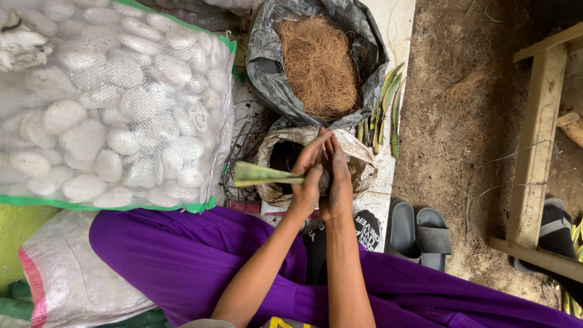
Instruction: The person sits cross-legged and repeatedly shapes a dark clay-like lump with both hands, using a green leaf to smooth and press the surface. The person rotates the lump and continues to refine its shape without placing it elsewhere.
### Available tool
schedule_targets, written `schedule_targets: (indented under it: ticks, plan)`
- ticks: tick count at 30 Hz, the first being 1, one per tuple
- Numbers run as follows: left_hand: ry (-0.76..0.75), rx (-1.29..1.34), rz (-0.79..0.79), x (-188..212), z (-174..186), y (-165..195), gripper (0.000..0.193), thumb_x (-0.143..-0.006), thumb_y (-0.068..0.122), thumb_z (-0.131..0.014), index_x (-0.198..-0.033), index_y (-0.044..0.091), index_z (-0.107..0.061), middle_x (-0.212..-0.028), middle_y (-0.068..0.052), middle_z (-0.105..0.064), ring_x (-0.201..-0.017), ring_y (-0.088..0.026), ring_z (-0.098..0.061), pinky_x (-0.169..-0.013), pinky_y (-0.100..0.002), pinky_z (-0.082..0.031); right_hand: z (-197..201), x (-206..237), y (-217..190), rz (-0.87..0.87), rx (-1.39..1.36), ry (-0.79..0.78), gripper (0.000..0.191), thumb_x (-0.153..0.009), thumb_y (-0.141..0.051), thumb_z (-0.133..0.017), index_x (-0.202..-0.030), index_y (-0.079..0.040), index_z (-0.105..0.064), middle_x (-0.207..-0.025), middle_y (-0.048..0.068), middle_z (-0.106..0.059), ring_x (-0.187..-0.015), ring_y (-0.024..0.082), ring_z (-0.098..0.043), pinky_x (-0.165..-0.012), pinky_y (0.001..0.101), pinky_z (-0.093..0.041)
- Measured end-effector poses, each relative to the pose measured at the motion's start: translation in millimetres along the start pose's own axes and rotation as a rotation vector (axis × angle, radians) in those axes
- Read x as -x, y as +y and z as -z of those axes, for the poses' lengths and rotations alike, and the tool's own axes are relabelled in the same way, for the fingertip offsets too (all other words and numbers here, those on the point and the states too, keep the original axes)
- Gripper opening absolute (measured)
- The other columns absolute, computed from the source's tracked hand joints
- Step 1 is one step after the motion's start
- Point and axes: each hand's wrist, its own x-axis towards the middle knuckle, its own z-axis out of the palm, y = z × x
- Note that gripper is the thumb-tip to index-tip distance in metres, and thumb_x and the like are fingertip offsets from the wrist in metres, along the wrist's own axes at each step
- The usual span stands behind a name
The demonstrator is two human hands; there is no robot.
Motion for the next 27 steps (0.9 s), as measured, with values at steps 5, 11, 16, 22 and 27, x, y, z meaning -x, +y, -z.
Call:
schedule_targets:
  ticks: [5,11,16,22,27]
  plan:
    - [-0.022,-0.324,-0.229,6,0,1,0.055,-0.090,-0.005,-0.038,-0.142,0.003,-0.055,-0.155,-0.014,-0.054,-0.163,-0.034,-0.028,-0.138,-0.049,-0.024,14,-5,9,-0.032,-0.096,0.016,0.056,-0.100,-0.003,-0.036,-0.156,0.001,-0.040,-0.153,0.025,-0.049,-0.135,0.033,-0.054,-0.110,0.0412,-0.045]
    - [0.224,0.128,0.253,7,-5,-8,0.040,-0.102,0.012,-0.052,-0.142,0.009,-0.051,-0.145,-0.009,-0.055,-0.141,-0.027,-0.047,-0.123,-0.043,-0.034,11,0,9,0.422,0.237,-0.016,0.051,-0.100,0.002,-0.036,-0.148,0.002,-0.052,-0.161,0.019,-0.045,-0.147,0.031,-0.049,-0.123,0.0394,-0.040]
    - [0.298,0.726,0.611,1,1,-6,0.045,-0.104,0.013,-0.054,-0.148,0.006,-0.053,-0.136,-0.012,-0.062,-0.122,-0.023,-0.062,-0.109,-0.038,-0.046,1,10,2,0.802,0.776,-0.072,0.051,-0.102,0.001,-0.041,-0.151,-0.003,-0.056,-0.166,0.017,-0.046,-0.158,0.033,-0.041,-0.134,0.0418,-0.029]
    - [0.139,0.187,0.258,2,-1,0,0.058,-0.086,-0.001,-0.039,-0.142,0.005,-0.052,-0.150,-0.013,-0.056,-0.150,-0.028,-0.043,-0.130,-0.042,-0.028,-7,12,-7,0.236,0.141,-0.028,0.056,-0.105,-0.017,-0.035,-0.160,-0.008,-0.037,-0.169,0.012,-0.033,-0.157,0.027,-0.031,-0.126,0.0377,-0.028]
    - [-0.005,-0.132,-0.136,6,-7,-4,0.058,-0.086,-0.003,-0.039,-0.142,0.003,-0.054,-0.155,-0.014,-0.054,-0.165,-0.030,-0.025,-0.139,-0.048,-0.018,6,5,-7,0.026,-0.135,-0.049,0.061,-0.097,-0.002,-0.037,-0.158,-0.007,-0.037,-0.164,0.017,-0.038,-0.147,0.033,-0.040,-0.117,0.0408,-0.041]
